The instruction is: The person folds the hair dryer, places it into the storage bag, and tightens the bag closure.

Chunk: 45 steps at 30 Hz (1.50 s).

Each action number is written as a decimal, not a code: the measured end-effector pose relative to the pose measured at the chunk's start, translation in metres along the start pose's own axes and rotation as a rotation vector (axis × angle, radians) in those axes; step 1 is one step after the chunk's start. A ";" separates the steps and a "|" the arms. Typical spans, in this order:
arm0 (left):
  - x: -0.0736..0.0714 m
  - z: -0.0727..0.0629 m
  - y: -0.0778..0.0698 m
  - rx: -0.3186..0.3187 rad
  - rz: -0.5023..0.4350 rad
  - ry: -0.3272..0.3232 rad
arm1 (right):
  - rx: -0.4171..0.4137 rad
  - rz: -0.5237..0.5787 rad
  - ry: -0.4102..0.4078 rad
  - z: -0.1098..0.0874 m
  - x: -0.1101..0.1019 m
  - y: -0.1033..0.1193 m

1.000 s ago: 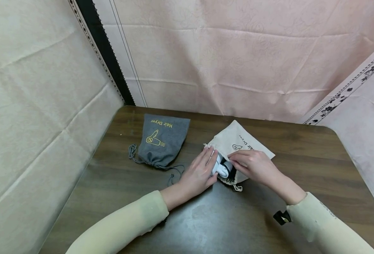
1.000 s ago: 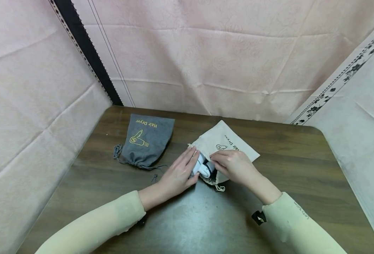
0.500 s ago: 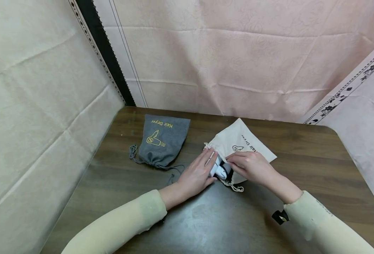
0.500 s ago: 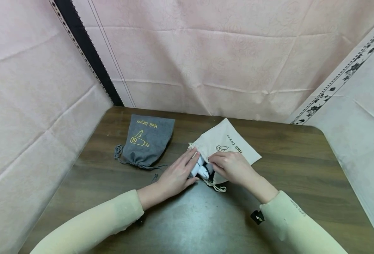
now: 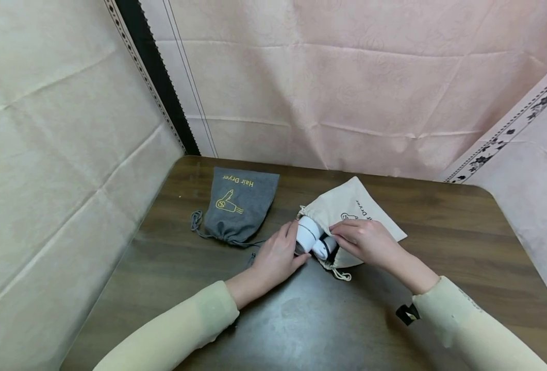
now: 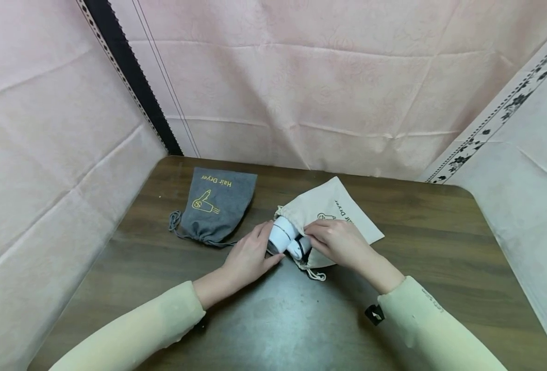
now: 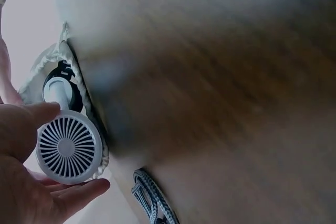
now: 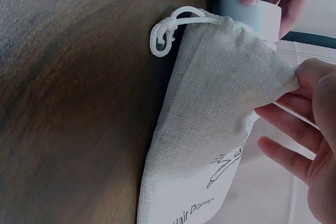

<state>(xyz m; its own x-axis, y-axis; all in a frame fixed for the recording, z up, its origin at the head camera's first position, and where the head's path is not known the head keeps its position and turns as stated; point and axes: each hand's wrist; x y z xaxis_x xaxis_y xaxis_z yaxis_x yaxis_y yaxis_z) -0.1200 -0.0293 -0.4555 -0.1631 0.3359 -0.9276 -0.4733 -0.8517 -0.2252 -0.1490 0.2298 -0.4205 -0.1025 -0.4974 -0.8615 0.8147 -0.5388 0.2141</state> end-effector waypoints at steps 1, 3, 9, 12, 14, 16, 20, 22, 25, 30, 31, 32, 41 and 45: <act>0.000 0.000 0.000 0.001 -0.003 -0.004 | 0.004 0.001 0.001 0.000 0.000 0.000; 0.001 0.000 0.001 0.006 -0.011 -0.013 | 0.011 0.003 -0.001 0.001 0.001 0.000; 0.002 0.001 0.002 0.033 -0.027 -0.057 | 0.037 0.030 -0.004 0.002 0.003 -0.001; 0.002 0.002 0.003 0.083 -0.017 -0.100 | 0.046 0.051 -0.019 0.004 0.004 -0.001; 0.002 0.004 0.003 0.123 0.002 -0.124 | 0.048 0.065 -0.036 0.005 0.004 -0.001; 0.003 0.007 0.003 0.158 0.013 -0.139 | 0.050 0.084 -0.057 0.006 0.005 -0.002; 0.004 0.012 0.003 0.194 0.017 -0.141 | 0.043 0.123 -0.096 0.007 0.004 -0.002; 0.005 0.014 0.003 0.207 0.021 -0.140 | 0.037 0.138 -0.108 0.007 0.004 -0.003; 0.006 0.019 0.002 0.225 0.024 -0.136 | 0.033 0.152 -0.118 0.008 0.003 -0.002; 0.009 0.025 -0.002 0.216 0.007 -0.096 | 0.029 0.147 -0.106 0.010 0.001 0.000; 0.010 0.026 -0.003 0.207 0.006 -0.083 | 0.026 0.144 -0.103 0.010 0.001 0.000; 0.010 0.027 -0.003 0.198 0.004 -0.071 | 0.025 0.138 -0.099 0.010 0.001 0.000; 0.012 0.028 0.002 0.146 0.026 -0.008 | 0.023 0.088 -0.042 0.006 0.007 -0.002; 0.001 0.035 0.013 0.164 0.112 0.023 | 0.032 0.100 -0.035 0.005 0.007 -0.004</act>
<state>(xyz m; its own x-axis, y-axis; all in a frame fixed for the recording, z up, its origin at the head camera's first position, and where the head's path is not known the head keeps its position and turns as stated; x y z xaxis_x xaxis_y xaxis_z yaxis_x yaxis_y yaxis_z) -0.1567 -0.0257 -0.4488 -0.2040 0.2317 -0.9512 -0.5880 -0.8058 -0.0702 -0.1557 0.2244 -0.4250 -0.0421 -0.5725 -0.8188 0.8033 -0.5067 0.3130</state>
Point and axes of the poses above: each hand's wrist, its own z-axis towards the middle knuckle, its own x-axis out of the palm, y = z × x, and after that the axes turned 6 degrees about z, right-handed
